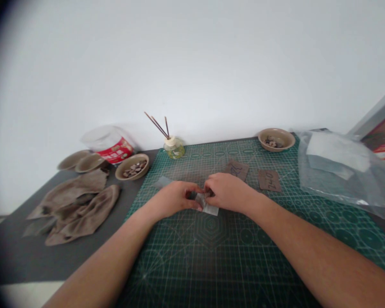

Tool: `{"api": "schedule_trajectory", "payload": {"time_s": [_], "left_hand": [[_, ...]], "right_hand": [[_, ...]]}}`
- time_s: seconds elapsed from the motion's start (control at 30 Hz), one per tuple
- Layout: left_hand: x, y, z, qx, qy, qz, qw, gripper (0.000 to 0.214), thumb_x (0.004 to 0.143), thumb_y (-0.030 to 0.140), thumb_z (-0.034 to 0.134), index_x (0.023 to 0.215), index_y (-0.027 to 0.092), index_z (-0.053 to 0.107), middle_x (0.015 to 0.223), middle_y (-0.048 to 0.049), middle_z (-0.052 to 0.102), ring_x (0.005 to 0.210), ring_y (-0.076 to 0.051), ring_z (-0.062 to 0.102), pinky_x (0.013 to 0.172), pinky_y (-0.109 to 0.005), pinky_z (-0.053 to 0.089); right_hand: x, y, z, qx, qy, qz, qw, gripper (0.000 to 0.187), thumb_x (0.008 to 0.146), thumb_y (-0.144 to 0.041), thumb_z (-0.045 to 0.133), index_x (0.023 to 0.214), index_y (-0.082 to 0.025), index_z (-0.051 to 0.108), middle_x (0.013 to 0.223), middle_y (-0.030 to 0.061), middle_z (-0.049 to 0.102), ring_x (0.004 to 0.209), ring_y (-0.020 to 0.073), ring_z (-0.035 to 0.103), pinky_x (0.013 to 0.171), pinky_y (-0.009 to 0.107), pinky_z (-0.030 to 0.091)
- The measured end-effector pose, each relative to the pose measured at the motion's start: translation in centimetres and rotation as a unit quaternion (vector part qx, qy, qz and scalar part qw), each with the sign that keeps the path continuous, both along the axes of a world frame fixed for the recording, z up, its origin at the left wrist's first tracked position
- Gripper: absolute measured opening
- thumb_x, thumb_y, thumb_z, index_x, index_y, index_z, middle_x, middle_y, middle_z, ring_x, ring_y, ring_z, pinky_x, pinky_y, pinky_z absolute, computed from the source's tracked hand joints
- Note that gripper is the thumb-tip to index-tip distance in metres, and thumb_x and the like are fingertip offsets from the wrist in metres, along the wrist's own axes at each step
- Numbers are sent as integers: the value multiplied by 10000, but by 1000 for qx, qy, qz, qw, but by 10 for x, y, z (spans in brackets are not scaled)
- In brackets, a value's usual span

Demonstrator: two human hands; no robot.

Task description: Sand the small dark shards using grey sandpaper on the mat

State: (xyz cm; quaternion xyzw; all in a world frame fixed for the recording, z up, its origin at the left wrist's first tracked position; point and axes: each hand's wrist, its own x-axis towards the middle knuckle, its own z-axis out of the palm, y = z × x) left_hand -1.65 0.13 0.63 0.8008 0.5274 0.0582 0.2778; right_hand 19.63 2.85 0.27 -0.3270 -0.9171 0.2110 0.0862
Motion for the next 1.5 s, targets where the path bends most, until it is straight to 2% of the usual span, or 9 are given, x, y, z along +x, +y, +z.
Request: {"api": "schedule_trajectory", "payload": {"time_s": [0.1, 0.27, 0.47, 0.7, 0.83, 0.97, 1.13, 1.27, 1.5], "left_hand": [[0, 0, 0, -5, -6, -6, 1000, 449, 679, 434, 771, 1099, 279, 726, 781, 4, 684, 731, -194, 611, 589, -249, 355], [-1, 0, 0, -2, -8, -7, 1000, 445, 681, 432, 768, 1093, 272, 726, 795, 6, 689, 738, -193, 612, 584, -246, 355], [-2, -1, 2, 5, -14, -10, 1000, 391, 699, 446, 752, 1048, 270, 735, 807, 7, 701, 724, -184, 589, 577, -240, 342], [-2, 0, 3, 7, -11, -25, 1000, 384, 724, 446, 729, 1070, 280, 724, 801, 11, 696, 717, -187, 586, 582, -249, 343], [-4, 2, -3, 13, -11, -20, 1000, 380, 711, 430, 744, 1059, 281, 711, 788, 17, 677, 718, -187, 585, 579, -244, 331], [-4, 3, -5, 8, -10, -23, 1000, 390, 713, 449, 739, 1068, 293, 700, 746, 28, 657, 691, -184, 574, 571, -242, 312], [-4, 3, -4, 1, -7, -22, 1000, 311, 723, 418, 725, 997, 271, 714, 747, 26, 656, 682, -178, 571, 568, -243, 313], [-5, 4, -5, -1, -16, -14, 1000, 401, 709, 426, 738, 1080, 281, 700, 763, 24, 659, 698, -183, 581, 577, -244, 333], [-4, 1, -4, -3, -16, -15, 1000, 372, 722, 412, 726, 1066, 273, 702, 772, 17, 672, 688, -181, 589, 577, -241, 345]], "right_hand": [[2, -2, 2, -35, -4, 53, 998, 175, 753, -288, 697, 897, -203, 748, 847, 38, 690, 793, 198, 630, 713, 284, 428], [4, -2, 3, -15, 5, 17, 1000, 202, 754, -272, 688, 925, -179, 744, 873, 57, 697, 849, 218, 631, 748, 296, 434], [0, -5, 3, -71, 11, 92, 993, 176, 744, -257, 707, 912, -224, 749, 839, 11, 701, 789, 184, 639, 693, 267, 424], [0, 0, -1, -2, 8, 14, 1000, 176, 761, -285, 686, 889, -174, 730, 852, 58, 687, 862, 226, 611, 751, 313, 412], [2, 0, -3, 4, 9, 47, 999, 175, 749, -314, 705, 858, -178, 720, 831, 50, 679, 840, 215, 598, 761, 309, 412], [0, 0, -4, 42, 14, 11, 999, 194, 747, -290, 702, 892, -161, 713, 863, 64, 684, 903, 233, 593, 797, 315, 412], [-2, -6, -4, 12, 28, 48, 998, 151, 749, -288, 698, 860, -187, 716, 834, 42, 684, 850, 210, 607, 797, 304, 415], [1, -6, -5, 41, 21, -27, 999, 188, 735, -287, 704, 876, -162, 704, 868, 67, 687, 896, 232, 599, 793, 311, 413], [2, -2, -7, 39, 29, -26, 998, 206, 741, -318, 697, 871, -158, 696, 857, 68, 682, 874, 223, 596, 761, 302, 407]]}}
